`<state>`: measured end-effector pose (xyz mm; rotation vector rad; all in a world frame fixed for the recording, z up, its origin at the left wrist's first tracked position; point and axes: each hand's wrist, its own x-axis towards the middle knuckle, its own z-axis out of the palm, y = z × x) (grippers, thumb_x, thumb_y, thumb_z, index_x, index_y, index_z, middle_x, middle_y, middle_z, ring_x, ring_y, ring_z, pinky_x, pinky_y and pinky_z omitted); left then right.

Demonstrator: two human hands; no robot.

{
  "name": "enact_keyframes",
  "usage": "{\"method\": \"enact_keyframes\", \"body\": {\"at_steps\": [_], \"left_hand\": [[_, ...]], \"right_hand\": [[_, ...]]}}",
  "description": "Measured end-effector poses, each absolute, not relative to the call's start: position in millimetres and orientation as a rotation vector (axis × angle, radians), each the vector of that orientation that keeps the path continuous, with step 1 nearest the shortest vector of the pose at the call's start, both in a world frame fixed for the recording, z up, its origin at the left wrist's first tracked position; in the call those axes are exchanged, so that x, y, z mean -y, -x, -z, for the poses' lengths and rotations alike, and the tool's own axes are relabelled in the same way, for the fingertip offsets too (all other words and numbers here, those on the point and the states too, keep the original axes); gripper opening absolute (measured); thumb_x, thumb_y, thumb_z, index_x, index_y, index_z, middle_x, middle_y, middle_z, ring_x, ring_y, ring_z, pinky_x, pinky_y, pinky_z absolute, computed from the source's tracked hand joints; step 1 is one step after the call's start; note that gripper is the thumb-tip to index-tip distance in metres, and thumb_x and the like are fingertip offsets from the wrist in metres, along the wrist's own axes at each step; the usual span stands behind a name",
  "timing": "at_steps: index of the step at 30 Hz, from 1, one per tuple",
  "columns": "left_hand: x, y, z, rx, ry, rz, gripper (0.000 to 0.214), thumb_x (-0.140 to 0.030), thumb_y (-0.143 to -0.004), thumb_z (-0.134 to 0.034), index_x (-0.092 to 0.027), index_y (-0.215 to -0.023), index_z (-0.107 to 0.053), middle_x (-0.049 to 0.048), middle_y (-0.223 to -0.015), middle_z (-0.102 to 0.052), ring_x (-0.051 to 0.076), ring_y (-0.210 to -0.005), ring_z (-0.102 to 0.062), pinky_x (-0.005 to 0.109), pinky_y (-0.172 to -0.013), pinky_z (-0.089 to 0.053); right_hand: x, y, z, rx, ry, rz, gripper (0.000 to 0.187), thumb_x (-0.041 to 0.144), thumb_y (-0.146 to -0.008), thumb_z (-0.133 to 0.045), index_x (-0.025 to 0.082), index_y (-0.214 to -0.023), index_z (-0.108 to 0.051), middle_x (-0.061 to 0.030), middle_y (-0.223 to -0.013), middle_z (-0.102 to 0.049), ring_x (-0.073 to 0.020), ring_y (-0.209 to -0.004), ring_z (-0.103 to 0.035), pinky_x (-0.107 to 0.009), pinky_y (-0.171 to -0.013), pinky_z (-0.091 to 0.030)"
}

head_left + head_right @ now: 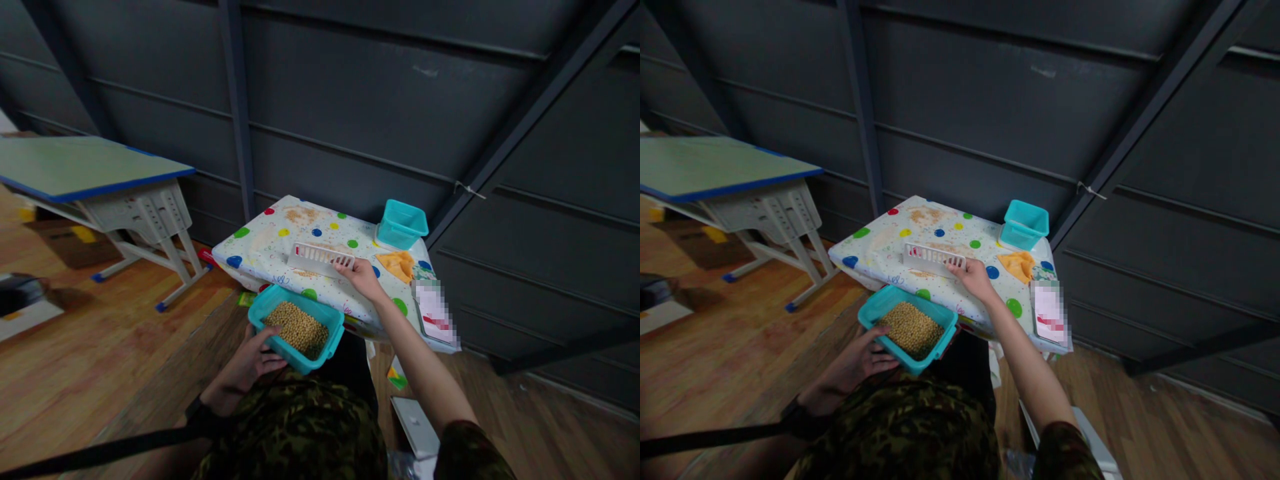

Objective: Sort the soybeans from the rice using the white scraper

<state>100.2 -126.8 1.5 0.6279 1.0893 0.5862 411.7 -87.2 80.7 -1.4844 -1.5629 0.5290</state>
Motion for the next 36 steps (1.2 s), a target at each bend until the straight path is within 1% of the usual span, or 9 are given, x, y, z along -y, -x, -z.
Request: {"method": "enact_keyframes", "body": {"at_steps": [2, 5, 7, 12, 18, 22, 29, 32, 36], "left_hand": [[126.8, -100.2, -1.9, -1.097, -0.617, -0.581, 0.060, -0.034, -0.094, -0.075, -0.023, -0.142, -0.040, 0.0100, -0.094, -0.075, 0.029, -0.075, -0.079, 0.047, -0.085, -0.068], [127.4, -99.8, -2.1, -1.100, -0.596, -0.587, 0.054, -0.033, -0.096, -0.074, -0.022, -0.140, -0.044, 0.0070, -0.091, -0.072, 0.027, -0.074, -0.078, 0.046, -0.084, -0.069], [128.0, -99.2, -2.5, -1.099, -0.595, -0.590, 0.053, -0.033, -0.096, -0.074, -0.023, -0.138, -0.044, 0.0057, -0.090, -0.071, 0.027, -0.073, -0.078, 0.046, -0.083, -0.069], [129.0, -98.9, -6.2, -1.092, -0.618, -0.565, 0.047, -0.034, -0.098, -0.071, -0.023, -0.135, -0.044, 0.0074, -0.091, -0.074, 0.026, -0.074, -0.078, 0.044, -0.084, -0.070], [128.5, -100.2, -6.8, -1.096, -0.619, -0.573, 0.058, -0.036, -0.094, -0.074, -0.023, -0.139, -0.039, 0.0080, -0.091, -0.075, 0.027, -0.074, -0.079, 0.045, -0.083, -0.070], [128.1, -100.2, -6.9, -1.094, -0.637, -0.567, 0.058, -0.036, -0.094, -0.074, -0.025, -0.139, -0.039, 0.0059, -0.090, -0.074, 0.026, -0.074, -0.079, 0.044, -0.084, -0.070], [127.4, -99.9, -6.4, -1.083, -0.643, -0.584, 0.065, -0.038, -0.087, -0.078, -0.025, -0.137, -0.039, 0.0047, -0.089, -0.072, 0.027, -0.073, -0.078, 0.046, -0.083, -0.070], [127.1, -100.1, -6.5, -1.089, -0.639, -0.584, 0.067, -0.037, -0.089, -0.078, -0.024, -0.142, -0.039, 0.0054, -0.088, -0.073, 0.028, -0.073, -0.079, 0.046, -0.083, -0.070], [127.4, -100.1, -7.9, -1.088, -0.612, -0.569, 0.060, -0.035, -0.094, -0.075, -0.021, -0.142, -0.042, 0.0082, -0.090, -0.075, 0.026, -0.073, -0.078, 0.044, -0.083, -0.070]], "right_hand": [[87.5, -412.7, -79.9, 1.566, 1.477, -0.542, 0.054, 0.073, -0.086, -0.070, 0.023, -0.068, -0.062, -0.0002, -0.065, -0.055, -0.0182, -0.067, -0.048, -0.031, -0.062, -0.040], [87.7, -413.4, -79.2, 1.570, 1.447, -0.557, 0.053, 0.072, -0.086, -0.071, 0.022, -0.071, -0.067, -0.0011, -0.067, -0.058, -0.0189, -0.068, -0.051, -0.031, -0.064, -0.042], [87.3, -413.6, -79.1, 1.582, 1.427, -0.570, 0.052, 0.072, -0.086, -0.071, 0.022, -0.073, -0.068, -0.0012, -0.068, -0.060, -0.0189, -0.069, -0.051, -0.031, -0.064, -0.042], [86.6, -413.8, -79.6, 1.589, 1.426, -0.592, 0.052, 0.072, -0.086, -0.072, 0.022, -0.072, -0.068, -0.0004, -0.068, -0.059, -0.0183, -0.070, -0.051, -0.031, -0.064, -0.043], [89.2, -413.0, -78.8, 1.574, 1.429, -0.604, 0.050, 0.069, -0.086, -0.073, 0.023, -0.069, -0.063, 0.0000, -0.068, -0.055, -0.0174, -0.070, -0.047, -0.031, -0.064, -0.040], [89.8, -412.9, -79.0, 1.597, 1.411, -0.599, 0.053, 0.072, -0.086, -0.073, 0.022, -0.069, -0.063, 0.0005, -0.068, -0.054, -0.0168, -0.070, -0.047, -0.031, -0.065, -0.040], [86.6, -414.6, -79.6, 1.573, 1.386, -0.605, 0.053, 0.072, -0.084, -0.075, 0.021, -0.071, -0.067, -0.0006, -0.069, -0.060, -0.0171, -0.069, -0.051, -0.031, -0.066, -0.045], [86.9, -414.7, -77.4, 1.574, 1.387, -0.631, 0.053, 0.073, -0.084, -0.076, 0.021, -0.074, -0.071, -0.0011, -0.070, -0.063, -0.0182, -0.070, -0.053, -0.031, -0.065, -0.045], [88.1, -415.1, -74.6, 1.579, 1.403, -0.645, 0.050, 0.070, -0.086, -0.076, 0.020, -0.076, -0.073, -0.0012, -0.071, -0.062, -0.0179, -0.072, -0.052, -0.030, -0.064, -0.042]]}}
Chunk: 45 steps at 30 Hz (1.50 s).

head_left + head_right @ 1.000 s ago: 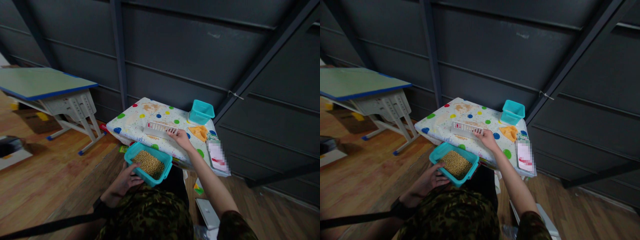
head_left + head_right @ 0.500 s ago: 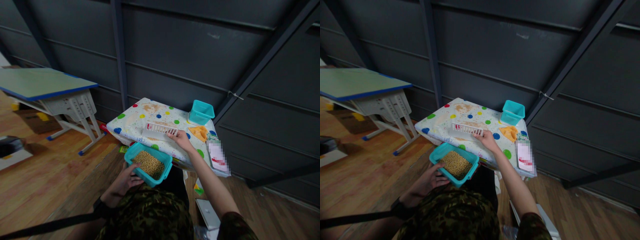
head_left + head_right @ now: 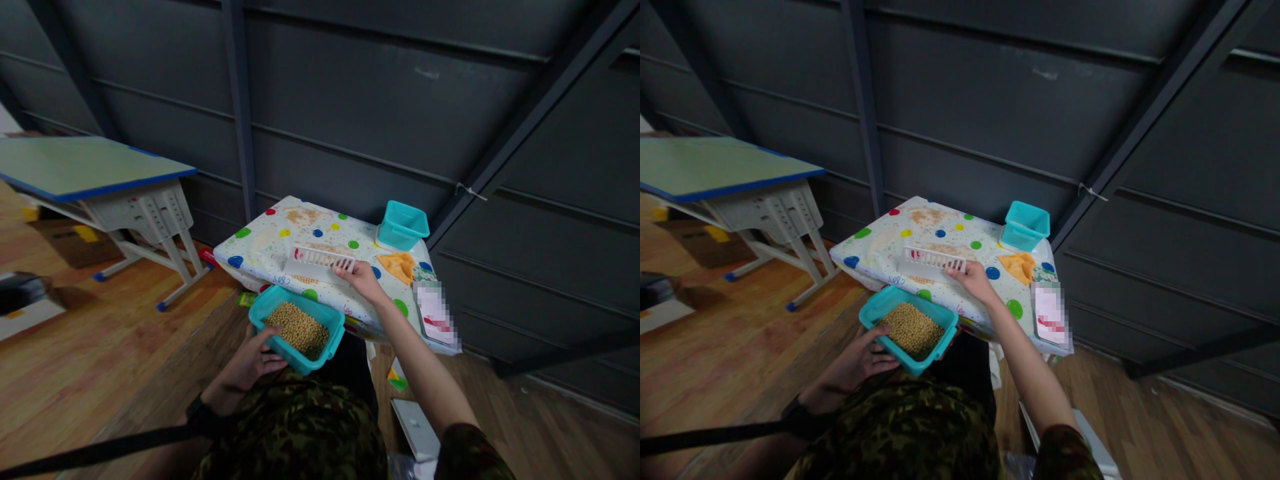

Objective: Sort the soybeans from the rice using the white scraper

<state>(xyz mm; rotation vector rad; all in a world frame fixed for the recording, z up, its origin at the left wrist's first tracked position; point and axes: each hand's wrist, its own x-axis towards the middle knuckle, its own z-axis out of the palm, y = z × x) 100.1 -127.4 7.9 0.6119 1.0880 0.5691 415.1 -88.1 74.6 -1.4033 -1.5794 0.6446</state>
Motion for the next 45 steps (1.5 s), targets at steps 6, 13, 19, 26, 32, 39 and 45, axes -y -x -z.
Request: {"method": "enact_keyframes", "body": {"at_steps": [6, 13, 19, 26, 32, 39, 45], "left_hand": [[127, -99, -3, -1.070, -0.628, -0.584, 0.067, -0.037, -0.092, -0.076, -0.024, -0.146, -0.038, 0.0065, -0.091, -0.075, 0.027, -0.074, -0.079, 0.046, -0.083, -0.070], [127, -99, -2, -1.075, -0.620, -0.594, 0.077, -0.039, -0.086, -0.081, -0.024, -0.148, -0.038, 0.0053, -0.092, -0.073, 0.028, -0.073, -0.079, 0.049, -0.085, -0.070], [126, -99, -3, -1.082, -0.620, -0.574, 0.063, -0.036, -0.093, -0.076, -0.021, -0.144, -0.041, 0.0066, -0.088, -0.073, 0.027, -0.073, -0.078, 0.046, -0.083, -0.070], [127, -98, -1, -1.073, -0.632, -0.590, 0.058, -0.035, -0.094, -0.076, -0.026, -0.139, -0.041, 0.0035, -0.088, -0.072, 0.027, -0.073, -0.078, 0.047, -0.083, -0.071], [128, -98, 0, -1.069, -0.623, -0.603, 0.054, -0.032, -0.096, -0.075, -0.026, -0.139, -0.043, 0.0076, -0.094, -0.077, 0.027, -0.073, -0.079, 0.046, -0.081, -0.071], [126, -97, -1, -1.061, -0.584, -0.573, 0.060, -0.035, -0.094, -0.077, -0.021, -0.142, -0.044, 0.0107, -0.093, -0.077, 0.028, -0.076, -0.080, 0.045, -0.084, -0.069], [124, -99, 1, -1.092, -0.568, -0.585, 0.069, -0.037, -0.084, -0.083, -0.024, -0.140, -0.045, 0.0060, -0.092, -0.075, 0.030, -0.074, -0.079, 0.046, -0.082, -0.069]], "right_hand": [[89, -416, -72, 1.613, 1.405, -0.669, 0.043, 0.063, -0.090, -0.074, 0.021, -0.079, -0.073, -0.0008, -0.073, -0.060, -0.0170, -0.071, -0.050, -0.031, -0.065, -0.041], [93, -413, -68, 1.570, 1.404, -0.689, 0.038, 0.056, -0.090, -0.077, 0.021, -0.076, -0.073, -0.0016, -0.074, -0.062, -0.0169, -0.071, -0.050, -0.031, -0.065, -0.042], [96, -412, -68, 1.567, 1.397, -0.692, 0.034, 0.053, -0.090, -0.079, 0.020, -0.084, -0.080, -0.0041, -0.082, -0.073, -0.0199, -0.077, -0.060, -0.033, -0.071, -0.050], [111, -405, -66, 1.586, 1.423, -0.651, 0.049, 0.065, -0.090, -0.076, 0.021, -0.069, -0.070, 0.0005, -0.067, -0.059, -0.0155, -0.065, -0.048, -0.029, -0.060, -0.039], [138, -386, -61, 1.549, 1.442, -0.631, 0.049, 0.066, -0.093, -0.071, 0.021, -0.073, -0.072, -0.0004, -0.068, -0.061, -0.0163, -0.066, -0.047, -0.029, -0.059, -0.040], [128, -408, -76, 1.468, 1.466, -0.468, 0.050, 0.069, -0.089, -0.073, 0.022, -0.071, -0.071, -0.0027, -0.067, -0.062, -0.0201, -0.068, -0.053, -0.032, -0.062, -0.044], [79, -461, -93, 1.335, 1.480, -0.298, 0.056, 0.077, -0.076, -0.076, 0.022, -0.072, -0.068, -0.0054, -0.073, -0.067, -0.0228, -0.074, -0.056, -0.035, -0.068, -0.046]]}}
